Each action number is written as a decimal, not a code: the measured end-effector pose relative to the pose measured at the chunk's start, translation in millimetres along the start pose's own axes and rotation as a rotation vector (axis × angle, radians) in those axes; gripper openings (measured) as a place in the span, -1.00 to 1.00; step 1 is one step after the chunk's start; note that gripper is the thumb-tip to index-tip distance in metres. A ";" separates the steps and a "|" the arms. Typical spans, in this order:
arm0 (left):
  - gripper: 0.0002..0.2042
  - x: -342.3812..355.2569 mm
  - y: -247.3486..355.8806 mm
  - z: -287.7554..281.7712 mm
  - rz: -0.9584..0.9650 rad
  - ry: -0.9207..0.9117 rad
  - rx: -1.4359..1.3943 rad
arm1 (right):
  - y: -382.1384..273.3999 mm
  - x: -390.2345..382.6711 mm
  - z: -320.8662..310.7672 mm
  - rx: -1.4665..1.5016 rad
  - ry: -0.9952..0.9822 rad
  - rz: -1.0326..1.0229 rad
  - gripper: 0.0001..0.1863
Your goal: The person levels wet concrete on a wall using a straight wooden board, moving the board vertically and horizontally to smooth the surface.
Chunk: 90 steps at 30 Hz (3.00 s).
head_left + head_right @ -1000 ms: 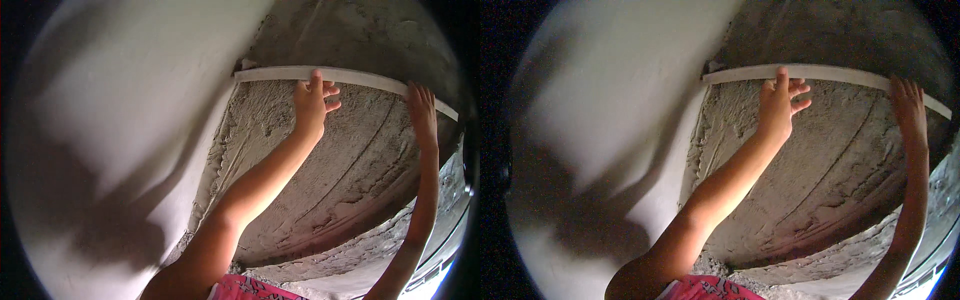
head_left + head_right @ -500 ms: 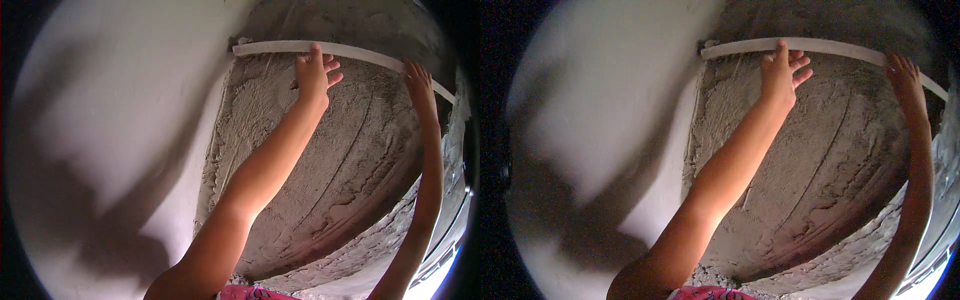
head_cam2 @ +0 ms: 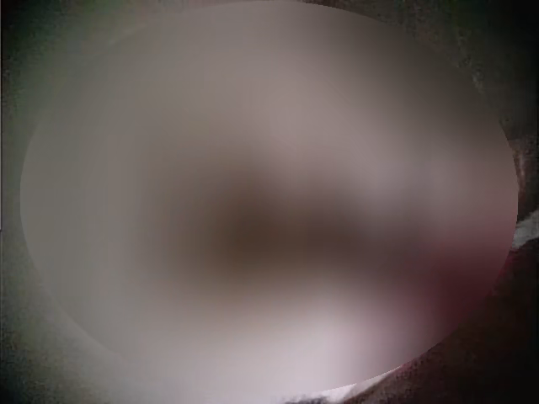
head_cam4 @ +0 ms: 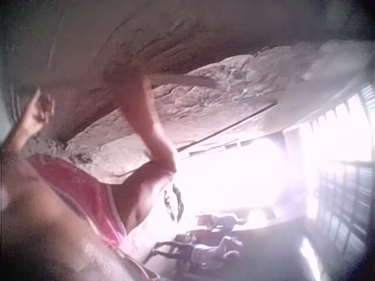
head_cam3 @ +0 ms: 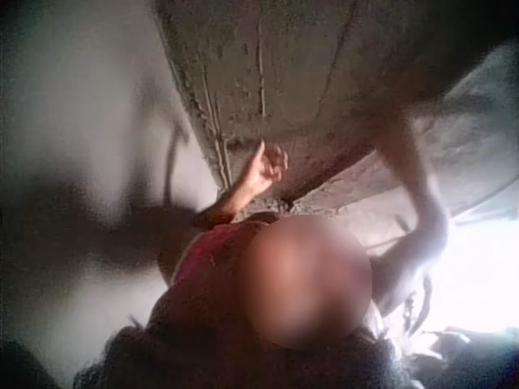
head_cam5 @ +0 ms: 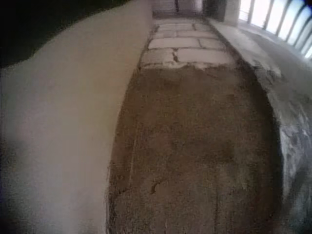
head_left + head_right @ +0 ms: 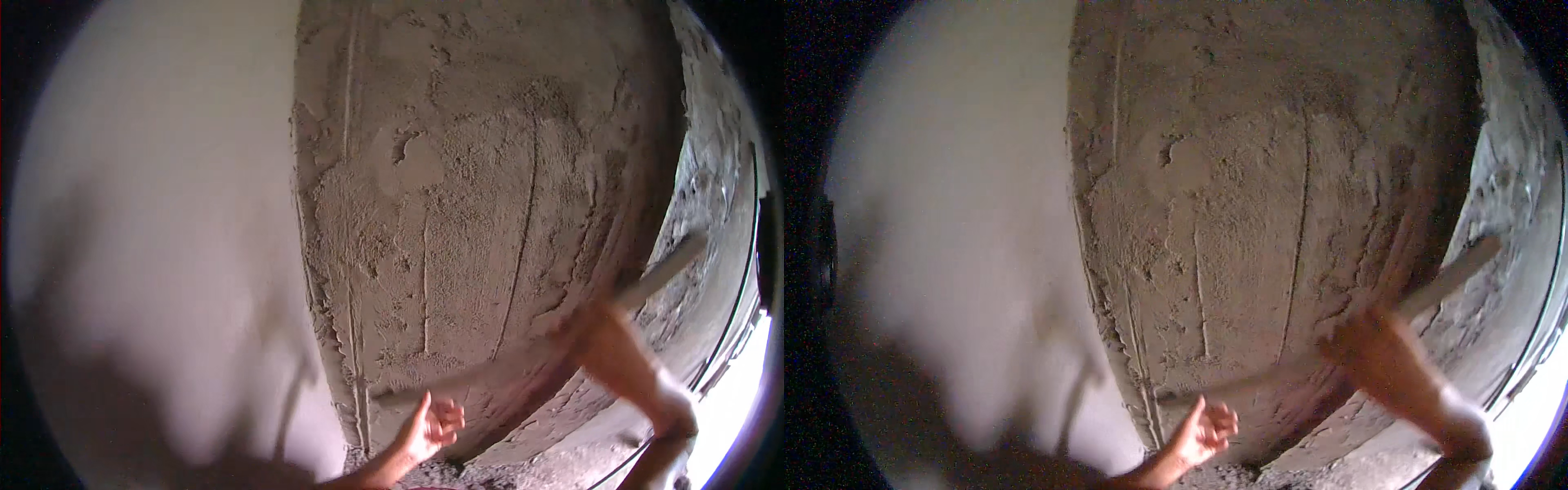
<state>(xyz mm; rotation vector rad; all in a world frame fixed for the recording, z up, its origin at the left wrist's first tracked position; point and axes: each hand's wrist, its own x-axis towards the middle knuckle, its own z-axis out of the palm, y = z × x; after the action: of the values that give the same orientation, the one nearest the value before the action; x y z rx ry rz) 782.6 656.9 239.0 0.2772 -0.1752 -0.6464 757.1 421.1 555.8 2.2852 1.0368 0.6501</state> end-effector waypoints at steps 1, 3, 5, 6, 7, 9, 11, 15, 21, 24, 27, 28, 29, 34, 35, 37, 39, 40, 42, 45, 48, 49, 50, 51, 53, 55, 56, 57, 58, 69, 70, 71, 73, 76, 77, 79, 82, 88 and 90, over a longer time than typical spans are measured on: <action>-0.51 1.0 -23.9 -43.5 -0.086 0.120 -0.009 | -23.8 -11.2 28.8 0.086 -0.143 0.023 -0.70; -0.49 -15.0 -50.9 -170.2 -0.177 0.290 -0.147 | -81.9 -22.3 132.7 0.272 -0.346 0.077 -0.71; -0.57 -24.9 -84.4 -236.9 -0.273 0.201 -0.192 | -133.6 -53.6 216.4 0.126 -0.321 0.164 -0.75; -0.60 -19.6 -93.2 -247.4 -0.325 0.007 -0.240 | -154.5 -77.5 255.3 -0.020 -0.250 0.227 -0.78; -0.60 -19.4 -98.3 -245.9 -0.360 0.165 -0.155 | -176.2 -104.5 274.2 0.071 -0.351 0.280 -0.79; -0.60 -21.4 -110.9 -238.1 -0.418 0.463 0.041 | -211.8 -158.6 300.8 0.263 -0.539 0.387 -0.79; -0.61 -34.3 -99.2 -217.2 -0.417 0.520 0.157 | -247.2 -195.6 321.2 0.413 -0.611 0.542 -0.73; -0.65 -55.3 -84.1 -262.8 -0.422 0.482 0.173 | -280.7 -239.1 321.6 0.570 -0.485 0.757 -0.70; -0.65 -15.5 -132.5 -194.7 -0.393 0.708 0.651 | -293.0 -299.6 301.7 0.705 -0.146 1.022 -0.70; -0.65 2.5 -158.4 -128.9 -0.361 0.628 1.031 | -296.9 -281.5 294.5 0.814 0.040 1.126 -0.67; -0.69 21.0 -176.4 -86.8 -0.210 0.387 1.298 | -297.2 -265.5 297.8 0.874 0.190 1.154 -0.62; -0.71 25.4 -180.2 -77.7 -0.098 0.283 1.396 | -293.0 -259.7 299.2 0.886 0.227 1.168 -0.62; -0.72 28.5 -183.7 -68.4 0.085 0.211 1.616 | -289.3 -254.8 300.6 0.897 0.245 1.172 -0.61; -0.67 31.0 -167.9 31.3 0.661 -0.082 2.453 | -263.5 -233.1 296.9 0.897 0.383 1.119 -0.57; -0.60 27.1 -162.0 33.5 0.629 -0.042 2.546 | -257.1 -229.4 293.2 0.895 0.389 1.084 -0.55; -0.45 26.0 -142.1 38.6 0.621 -0.065 2.770 | -246.3 -222.0 285.8 0.893 0.410 1.035 -0.57; -0.34 24.2 -122.8 43.2 0.552 -0.090 2.936 | -232.4 -213.8 272.1 0.888 0.436 0.966 -0.58; -0.33 26.0 -116.8 44.2 0.496 -0.095 2.981 | -228.2 -209.4 267.9 0.867 0.435 0.931 -0.60; -0.30 29.5 -106.3 54.1 0.465 -0.113 3.048 | -216.0 -199.4 253.4 0.858 0.457 0.851 -0.64; -0.40 33.9 -88.5 73.9 0.432 -0.130 3.137 | -201.8 -181.6 240.7 0.800 0.501 0.815 -0.66; -0.59 38.6 -69.5 107.5 0.569 -0.228 3.162 | -184.2 -170.3 222.8 0.777 0.543 0.798 -0.65; -0.61 43.4 -61.6 119.7 0.600 -0.242 3.163 | -179.8 -164.9 223.0 0.805 0.563 0.785 -0.62; -0.63 48.0 -52.6 130.1 0.631 -0.258 3.164 | -173.8 -163.3 220.5 0.786 0.586 0.787 -0.60; -0.59 50.3 -39.7 137.2 0.647 -0.220 3.160 | -167.3 -160.4 214.7 0.773 0.610 0.785 -0.59; -0.58 52.4 -12.8 169.0 0.760 -0.224 3.207 | -155.0 -158.9 202.5 0.740 0.630 0.790 -0.54; -0.57 53.9 13.1 200.1 0.852 -0.226 3.229 | -141.2 -153.9 201.2 0.682 0.693 0.813 -0.50; -0.56 50.9 25.9 220.3 0.881 -0.219 3.249 | -133.3 -148.0 196.6 0.661 0.724 0.824 -0.49; -0.55 54.4 36.8 236.3 0.926 -0.218 3.287 | -122.6 -143.6 191.9 0.645 0.742 0.828 -0.46; -0.55 56.0 48.0 253.8 0.962 -0.207 3.335 | -112.2 -136.0 185.1 0.599 0.727 0.840 -0.45; -0.54 125.9 118.7 440.6 1.498 -0.613 3.454 | -35.8 -13.7 160.6 0.610 0.976 0.889 -0.29; -0.54 130.3 121.9 452.7 1.511 -0.664 3.464 | -35.9 3.7 158.4 0.649 1.029 0.892 -0.29; -0.54 135.6 124.7 463.4 1.524 -0.715 3.472 | -33.5 17.3 153.4 0.651 1.093 0.887 -0.36; -0.54 152.6 126.1 474.3 1.667 -0.714 3.424 | -28.9 44.2 144.5 0.669 1.156 0.939 -0.32; -0.45 175.1 128.9 475.7 1.695 -0.607 3.243 | -19.6 81.1 138.2 0.702 1.260 0.982 -0.31; -0.45 187.5 129.3 473.3 1.734 -0.590 3.054 | -16.1 88.4 135.0 0.734 1.258 0.993 -0.31; -0.36 211.9 132.4 466.1 1.823 -0.563 2.686 | -16.8 104.7 124.4 0.858 1.234 1.032 -0.30; -0.28 240.7 108.3 462.7 1.868 -0.186 2.368 | -3.2 123.1 117.5 0.801 1.305 1.017 -0.29; -0.35 274.3 133.2 515.0 2.143 0.157 2.266 | 3.7 118.1 100.2 0.909 1.337 0.682 -0.21; -0.35 280.3 150.9 533.4 2.262 0.122 2.291 | -14.8 81.4 121.5 0.961 1.200 0.565 -0.23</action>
<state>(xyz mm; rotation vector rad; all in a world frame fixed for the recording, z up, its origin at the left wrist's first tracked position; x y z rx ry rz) 957.2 493.5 812.4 -2.0393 0.9381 -2.4523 872.3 459.9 473.1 3.0120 1.3516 2.3698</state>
